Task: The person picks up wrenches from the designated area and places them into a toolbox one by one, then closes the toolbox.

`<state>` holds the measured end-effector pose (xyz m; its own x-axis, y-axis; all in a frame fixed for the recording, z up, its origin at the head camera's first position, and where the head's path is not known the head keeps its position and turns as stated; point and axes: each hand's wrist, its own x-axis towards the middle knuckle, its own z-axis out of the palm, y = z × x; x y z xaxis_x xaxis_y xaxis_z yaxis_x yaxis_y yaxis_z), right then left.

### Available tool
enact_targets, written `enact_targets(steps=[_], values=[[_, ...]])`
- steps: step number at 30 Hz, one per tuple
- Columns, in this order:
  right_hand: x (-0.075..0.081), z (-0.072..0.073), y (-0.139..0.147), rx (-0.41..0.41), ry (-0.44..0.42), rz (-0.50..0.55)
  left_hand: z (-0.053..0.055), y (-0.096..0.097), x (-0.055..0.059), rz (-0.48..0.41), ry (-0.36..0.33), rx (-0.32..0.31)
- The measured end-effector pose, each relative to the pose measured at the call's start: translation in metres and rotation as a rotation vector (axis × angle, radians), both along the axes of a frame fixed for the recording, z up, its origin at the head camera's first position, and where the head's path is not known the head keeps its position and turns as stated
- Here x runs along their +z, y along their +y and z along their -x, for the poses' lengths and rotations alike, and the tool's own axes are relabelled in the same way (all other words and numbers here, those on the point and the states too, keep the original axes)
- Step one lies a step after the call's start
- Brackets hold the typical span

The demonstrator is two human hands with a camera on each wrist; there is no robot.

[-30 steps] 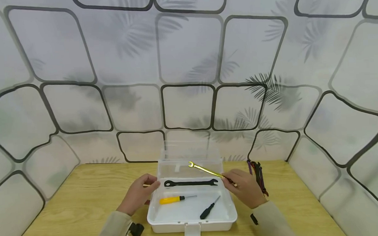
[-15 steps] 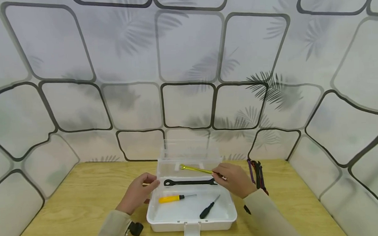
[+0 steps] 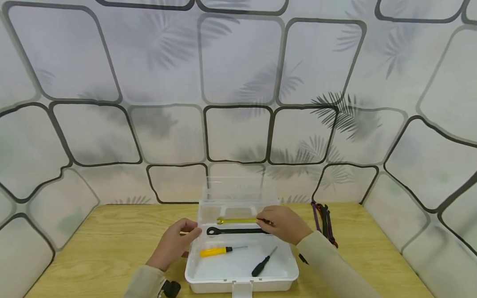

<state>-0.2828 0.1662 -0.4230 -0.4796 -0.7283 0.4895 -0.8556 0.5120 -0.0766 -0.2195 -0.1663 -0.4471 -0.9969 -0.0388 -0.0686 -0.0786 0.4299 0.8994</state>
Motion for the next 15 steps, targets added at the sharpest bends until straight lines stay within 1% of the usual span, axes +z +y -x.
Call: enact_targets(steps=[6,11,15], values=[[0.001,0.002,-0.005,0.0,-0.078,-0.015,-0.002,0.0,0.003,-0.002,0.002,0.003],[0.002,0.003,-0.009,-0.063,-0.135,-0.097,-0.001,-0.001,0.002,-0.001,0.008,0.003],[0.003,0.004,-0.012,-0.108,-0.208,-0.138,-0.001,0.0,0.0,0.002,0.007,0.002]])
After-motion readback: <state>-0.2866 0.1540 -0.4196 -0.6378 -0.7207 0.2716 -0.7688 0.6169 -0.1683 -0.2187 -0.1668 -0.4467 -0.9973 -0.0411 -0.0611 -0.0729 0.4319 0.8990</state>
